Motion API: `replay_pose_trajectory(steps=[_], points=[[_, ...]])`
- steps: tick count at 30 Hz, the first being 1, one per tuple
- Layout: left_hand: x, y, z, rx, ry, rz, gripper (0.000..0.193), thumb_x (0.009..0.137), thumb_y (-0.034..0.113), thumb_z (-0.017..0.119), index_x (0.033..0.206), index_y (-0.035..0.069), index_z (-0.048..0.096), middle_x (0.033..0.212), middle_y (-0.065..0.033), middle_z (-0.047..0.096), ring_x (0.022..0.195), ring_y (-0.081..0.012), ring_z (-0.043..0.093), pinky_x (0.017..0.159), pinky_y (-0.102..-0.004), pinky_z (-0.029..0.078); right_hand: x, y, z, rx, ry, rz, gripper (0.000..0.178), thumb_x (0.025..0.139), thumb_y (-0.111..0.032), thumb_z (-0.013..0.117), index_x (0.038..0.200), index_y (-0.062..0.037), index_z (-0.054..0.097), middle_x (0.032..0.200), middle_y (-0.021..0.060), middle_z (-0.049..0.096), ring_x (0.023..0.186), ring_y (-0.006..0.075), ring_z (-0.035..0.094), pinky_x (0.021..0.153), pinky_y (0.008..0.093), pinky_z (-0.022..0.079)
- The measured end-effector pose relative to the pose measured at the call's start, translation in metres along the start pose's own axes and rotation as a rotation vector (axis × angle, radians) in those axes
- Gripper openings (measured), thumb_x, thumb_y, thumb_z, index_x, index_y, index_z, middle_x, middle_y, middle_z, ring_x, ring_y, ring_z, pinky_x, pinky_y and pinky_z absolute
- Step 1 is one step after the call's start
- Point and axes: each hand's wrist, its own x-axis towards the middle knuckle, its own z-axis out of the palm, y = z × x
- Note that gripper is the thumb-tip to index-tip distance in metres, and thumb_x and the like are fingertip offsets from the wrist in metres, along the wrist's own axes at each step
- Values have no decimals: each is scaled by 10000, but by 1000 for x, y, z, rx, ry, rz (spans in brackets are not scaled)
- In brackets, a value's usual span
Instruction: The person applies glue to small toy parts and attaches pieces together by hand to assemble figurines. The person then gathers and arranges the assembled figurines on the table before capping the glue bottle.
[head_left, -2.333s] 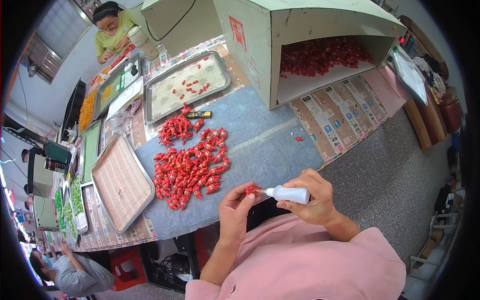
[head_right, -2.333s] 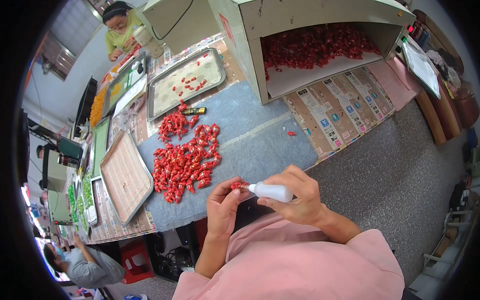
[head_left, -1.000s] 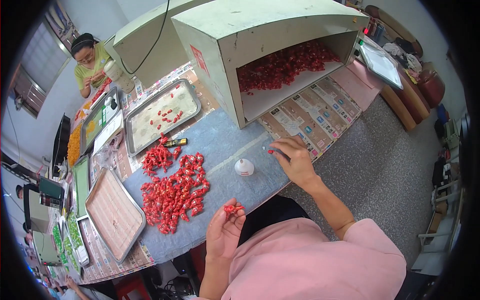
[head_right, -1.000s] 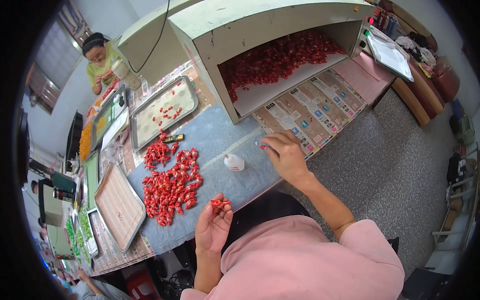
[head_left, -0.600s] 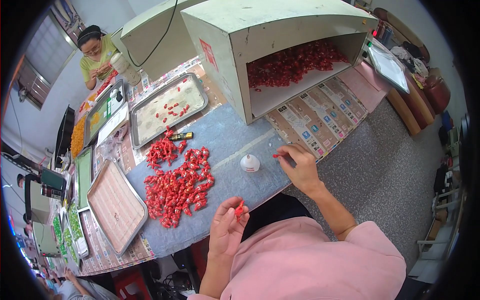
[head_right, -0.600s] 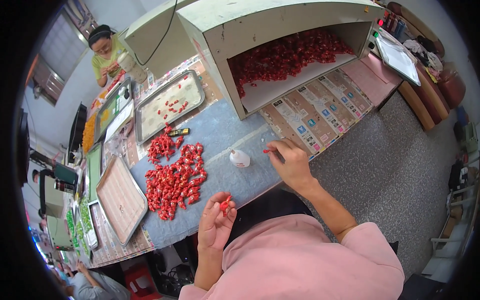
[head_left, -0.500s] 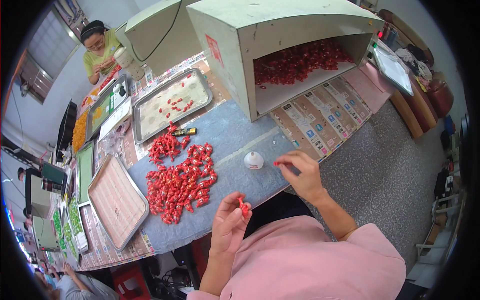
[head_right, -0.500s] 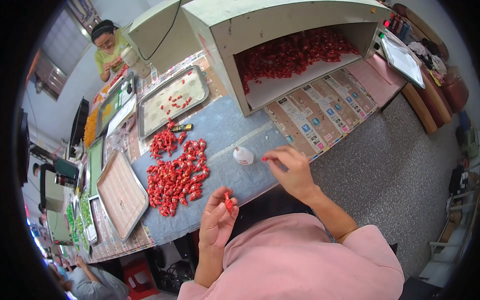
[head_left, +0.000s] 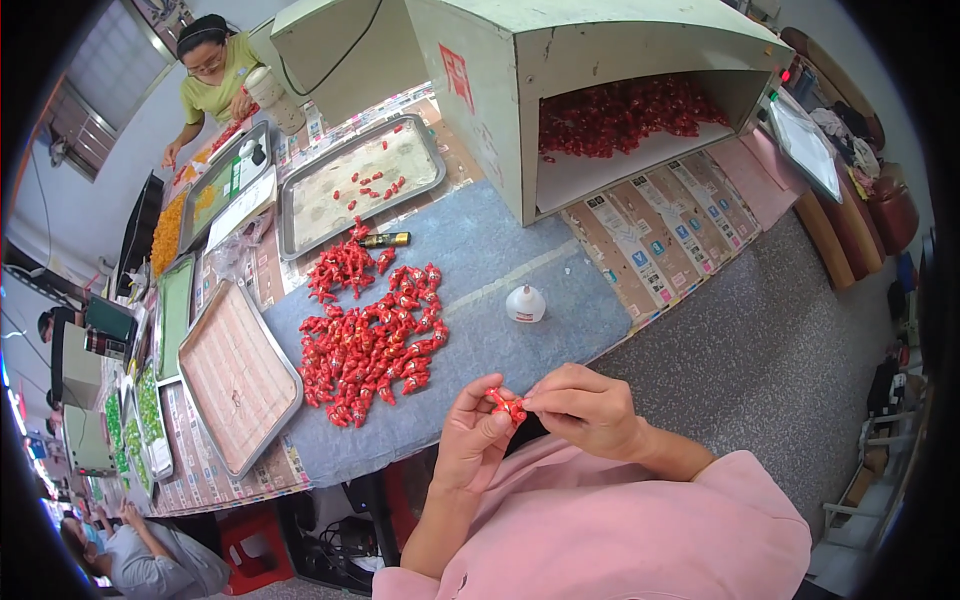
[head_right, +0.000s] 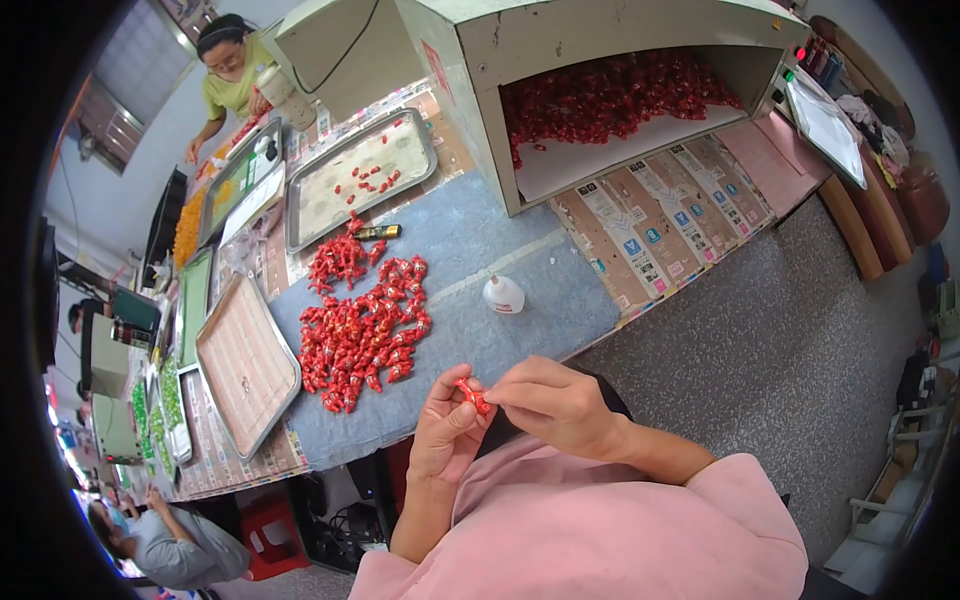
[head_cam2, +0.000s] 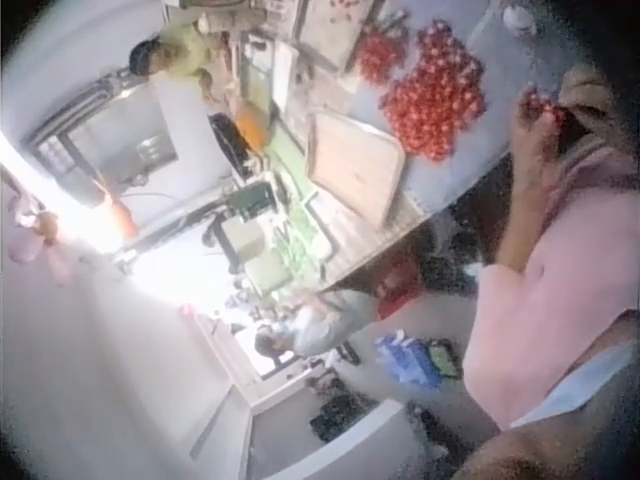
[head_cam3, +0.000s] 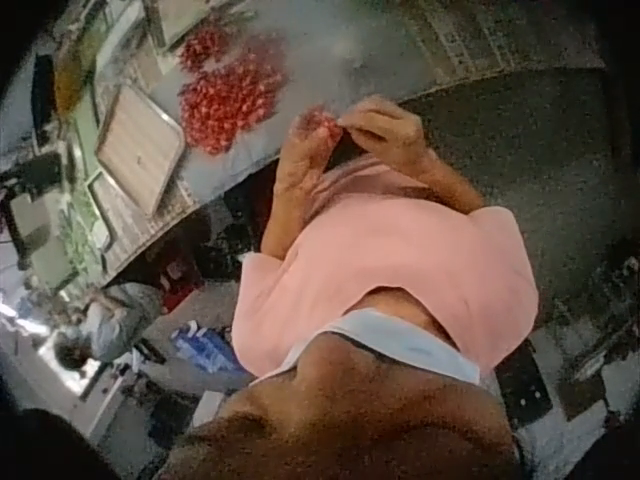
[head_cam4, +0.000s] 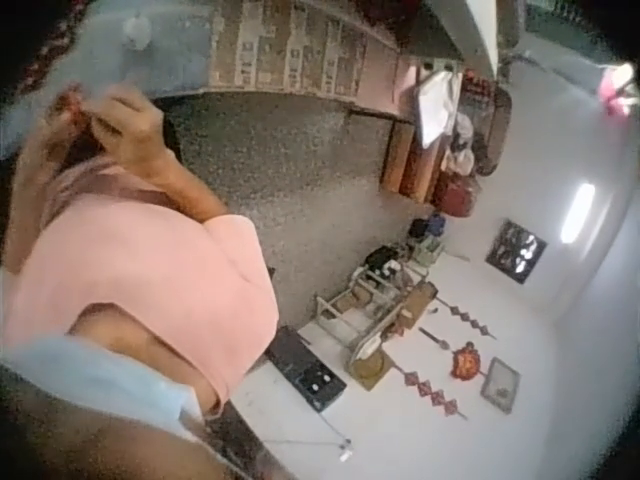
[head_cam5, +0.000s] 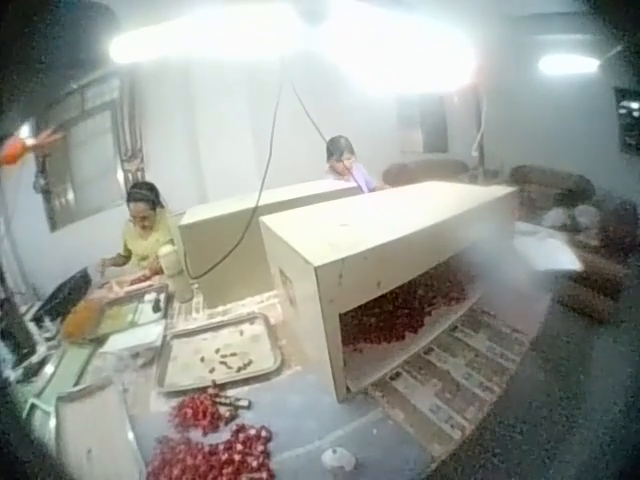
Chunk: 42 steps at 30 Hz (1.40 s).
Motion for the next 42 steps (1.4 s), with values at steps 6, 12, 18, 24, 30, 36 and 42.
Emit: replay_pose_trajectory(steps=[6, 12, 18, 24, 30, 36, 42], points=[[0, -1, -2, 5, -14, 15, 441, 802, -40, 686, 1210, 58, 548, 1059, -84, 624, 993, -190, 618, 904, -331, 509, 0, -1, -1, 31, -18, -12, 231, 688, 101, 704, 882, -21, 688, 873, 86, 654, 787, 218, 655, 682, 302, 536], [0, -1, -3, -9, -23, 23, 428, 800, -46, 686, 1195, 60, 560, 1053, -90, 634, 996, -199, 620, 910, -339, 506, -1, 2, -1, 51, -20, -42, 233, 696, 97, 701, 896, -20, 685, 876, 94, 645, 786, 231, 647, 684, 311, 532], [-1, -1, 0, -5, -20, 3, 410, 801, -56, 681, 1179, 57, 568, 1041, -99, 640, 985, -203, 626, 906, -342, 510, -3, 2, -3, 73, -44, -69, 248, 705, 101, 691, 927, -9, 683, 892, 108, 639, 804, 247, 642, 697, 323, 532], [-3, 0, -1, 105, 13, 44, 382, 782, -79, 692, 1136, 18, 584, 1022, -113, 650, 960, -198, 636, 879, -324, 527, -2, 1, -7, 13, -74, -128, 189, 675, 67, 723, 844, -7, 687, 859, 85, 657, 821, 236, 666, 717, 325, 550], [-5, 0, -1, 192, 19, 45, 366, 772, -86, 700, 1111, 2, 592, 1012, -128, 662, 931, -183, 644, 859, -304, 534, -4, -1, -10, 5, -97, -171, 171, 670, 70, 719, 819, -6, 685, 839, 83, 656, 824, 238, 666, 702, 331, 558], [-7, 1, 4, 219, -3, 62, 360, 768, -85, 704, 1100, 8, 599, 999, -122, 664, 932, -182, 644, 848, -298, 534, -6, -4, -13, 19, -100, -190, 192, 672, 79, 700, 847, 4, 672, 867, 89, 650, 838, 246, 657, 714, 334, 545], [-9, 4, 15, 199, -100, 113, 369, 757, -96, 702, 1089, 33, 607, 983, -113, 661, 957, -213, 635, 865, -330, 523, -6, -9, -13, 58, -77, -199, 233, 690, 68, 700, 909, -2, 660, 912, 102, 645, 853, 253, 646, 734, 338, 533]])
